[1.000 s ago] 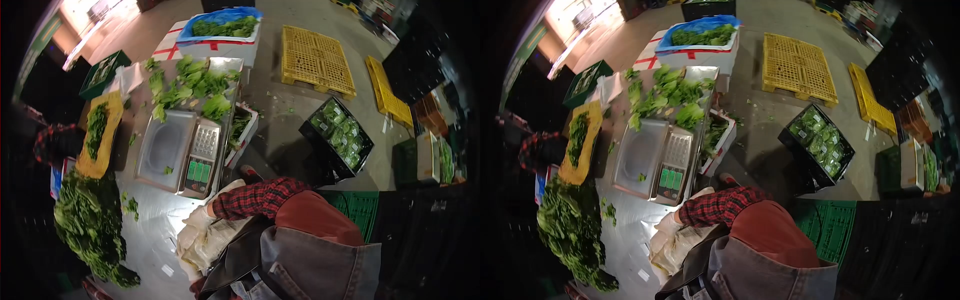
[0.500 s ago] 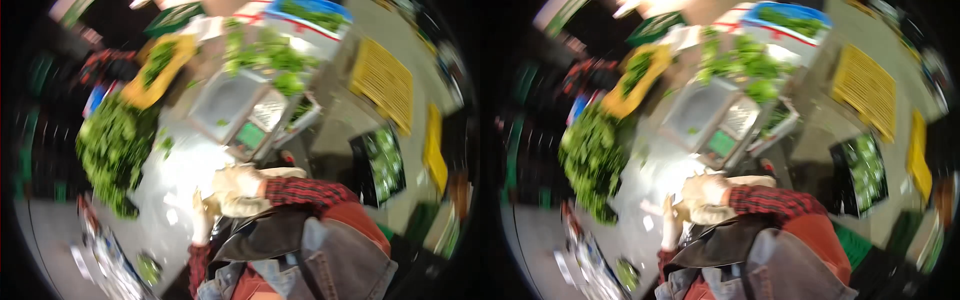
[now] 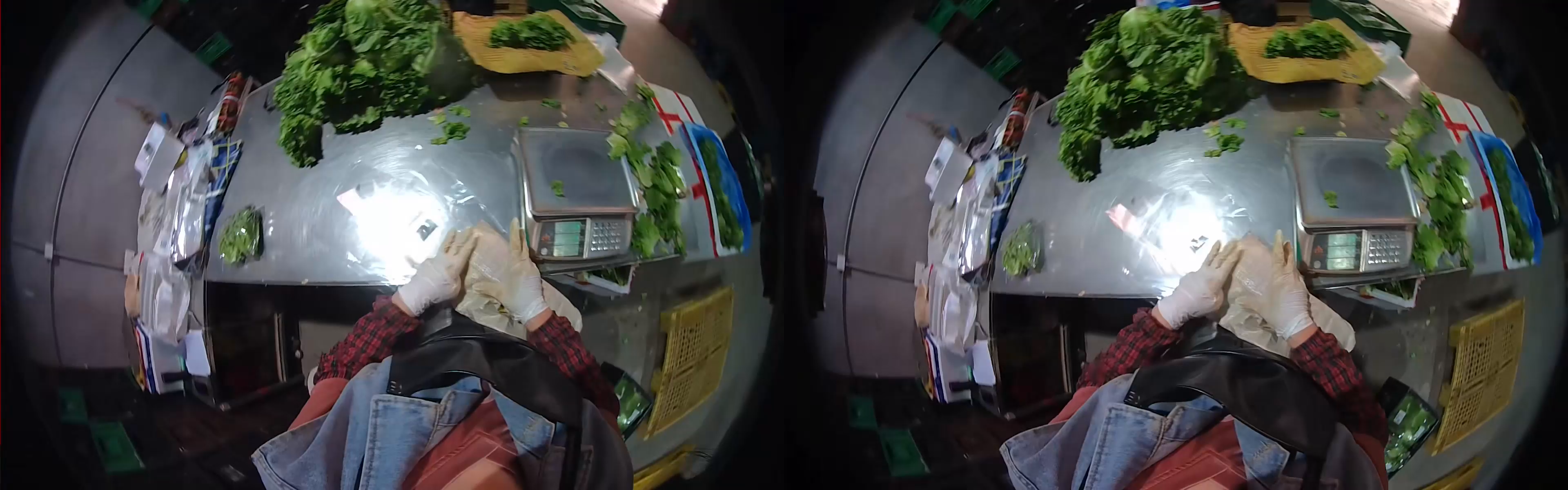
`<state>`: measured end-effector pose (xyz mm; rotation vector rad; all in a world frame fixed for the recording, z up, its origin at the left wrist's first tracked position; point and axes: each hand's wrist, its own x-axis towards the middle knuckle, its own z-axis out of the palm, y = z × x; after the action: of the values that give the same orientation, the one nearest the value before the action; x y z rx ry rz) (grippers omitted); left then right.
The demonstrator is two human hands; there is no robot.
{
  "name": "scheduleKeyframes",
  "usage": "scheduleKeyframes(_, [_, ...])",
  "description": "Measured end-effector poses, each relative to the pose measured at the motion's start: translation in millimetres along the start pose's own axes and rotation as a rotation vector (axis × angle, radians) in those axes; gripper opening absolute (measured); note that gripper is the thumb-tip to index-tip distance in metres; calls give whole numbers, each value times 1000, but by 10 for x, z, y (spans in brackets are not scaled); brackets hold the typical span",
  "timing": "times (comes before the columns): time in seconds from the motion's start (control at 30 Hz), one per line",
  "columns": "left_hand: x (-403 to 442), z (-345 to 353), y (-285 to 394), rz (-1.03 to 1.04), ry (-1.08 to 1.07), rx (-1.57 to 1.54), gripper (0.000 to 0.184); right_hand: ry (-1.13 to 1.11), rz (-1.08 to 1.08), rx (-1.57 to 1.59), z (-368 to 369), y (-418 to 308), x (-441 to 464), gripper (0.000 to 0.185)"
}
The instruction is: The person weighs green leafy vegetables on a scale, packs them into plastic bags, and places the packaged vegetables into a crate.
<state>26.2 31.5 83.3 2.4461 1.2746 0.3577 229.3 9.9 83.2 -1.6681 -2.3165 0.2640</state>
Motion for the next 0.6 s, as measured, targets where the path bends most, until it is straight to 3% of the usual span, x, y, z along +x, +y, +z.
scheduleKeyframes(0.07, [125,-131,176,45,-58,50,75,25,-9,31,-16,-14,22,119])
scheduleKeyframes(0.13, [232,-333,375,182,-206,138,74,12,96,334,-150,-31,44,119])
scheduleKeyframes(0.3, [9,-251,299,213,14,38,74,-51,194,715,-150,-10,-20,129])
scheduleKeyframes(0.43, [-103,-203,439,249,-184,-146,75,57,233,603,-147,2,-7,131])
scheduleKeyframes(0.57, [-248,-213,405,336,-22,-197,70,-41,377,862,-311,-25,10,129])
scheduleKeyframes(0.6, [-419,-159,347,93,221,-487,64,-32,386,850,-296,40,-1,129])
